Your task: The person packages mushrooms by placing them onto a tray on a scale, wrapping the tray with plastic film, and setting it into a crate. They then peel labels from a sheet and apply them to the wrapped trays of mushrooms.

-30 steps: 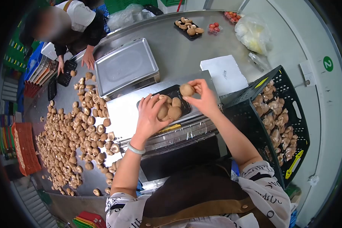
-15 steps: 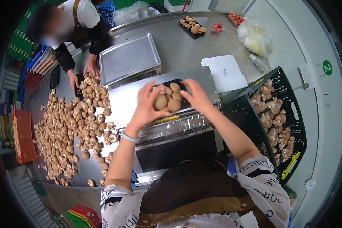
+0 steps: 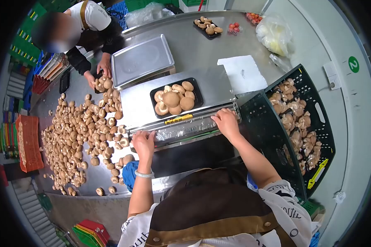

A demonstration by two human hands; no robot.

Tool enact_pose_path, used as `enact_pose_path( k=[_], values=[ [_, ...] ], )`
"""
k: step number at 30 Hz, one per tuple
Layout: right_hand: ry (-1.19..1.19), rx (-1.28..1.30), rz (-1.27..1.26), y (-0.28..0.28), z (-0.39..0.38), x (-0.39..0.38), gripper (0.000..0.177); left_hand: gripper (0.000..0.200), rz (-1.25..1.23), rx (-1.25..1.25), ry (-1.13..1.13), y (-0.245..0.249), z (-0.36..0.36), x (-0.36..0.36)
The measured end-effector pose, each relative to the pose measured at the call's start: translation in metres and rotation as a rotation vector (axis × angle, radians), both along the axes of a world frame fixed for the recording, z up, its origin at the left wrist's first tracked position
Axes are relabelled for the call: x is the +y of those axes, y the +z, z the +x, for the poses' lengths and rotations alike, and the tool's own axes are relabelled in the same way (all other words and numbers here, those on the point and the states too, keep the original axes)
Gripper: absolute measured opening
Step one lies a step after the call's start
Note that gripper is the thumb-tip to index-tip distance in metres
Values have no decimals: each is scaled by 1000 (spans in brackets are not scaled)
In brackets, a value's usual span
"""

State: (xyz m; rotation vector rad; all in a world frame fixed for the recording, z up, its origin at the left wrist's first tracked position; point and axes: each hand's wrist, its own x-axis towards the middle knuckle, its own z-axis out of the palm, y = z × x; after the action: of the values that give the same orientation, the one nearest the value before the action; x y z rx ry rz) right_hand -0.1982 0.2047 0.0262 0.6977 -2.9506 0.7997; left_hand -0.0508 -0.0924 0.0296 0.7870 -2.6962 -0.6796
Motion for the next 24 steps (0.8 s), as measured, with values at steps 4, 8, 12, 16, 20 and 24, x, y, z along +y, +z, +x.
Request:
enact_pose_path(
  k=[4, 8, 12, 16, 20, 24],
  values=[
    [60, -873, -656, 14, -24, 29, 24, 24, 967, -95, -162, 39, -3, -43],
    [238, -1109, -1339, 88, -40, 30, 18, 20, 1449, 106, -307, 113, -21, -74],
    [135, -729, -1639, 127, -85, -39, 17, 15, 1730, 700, -251, 132, -84, -70],
    [105, -312, -877, 56, -146, -96, 14, 21, 999, 517, -264, 55, -160, -64],
    [192, -289, -288, -9, -159, -108, 26, 17, 541, 108, -316, -10, -165, -55],
    [326, -527, -200, 3, -139, -101, 35, 18, 816, -62, -390, 3, -148, -50]
  ],
)
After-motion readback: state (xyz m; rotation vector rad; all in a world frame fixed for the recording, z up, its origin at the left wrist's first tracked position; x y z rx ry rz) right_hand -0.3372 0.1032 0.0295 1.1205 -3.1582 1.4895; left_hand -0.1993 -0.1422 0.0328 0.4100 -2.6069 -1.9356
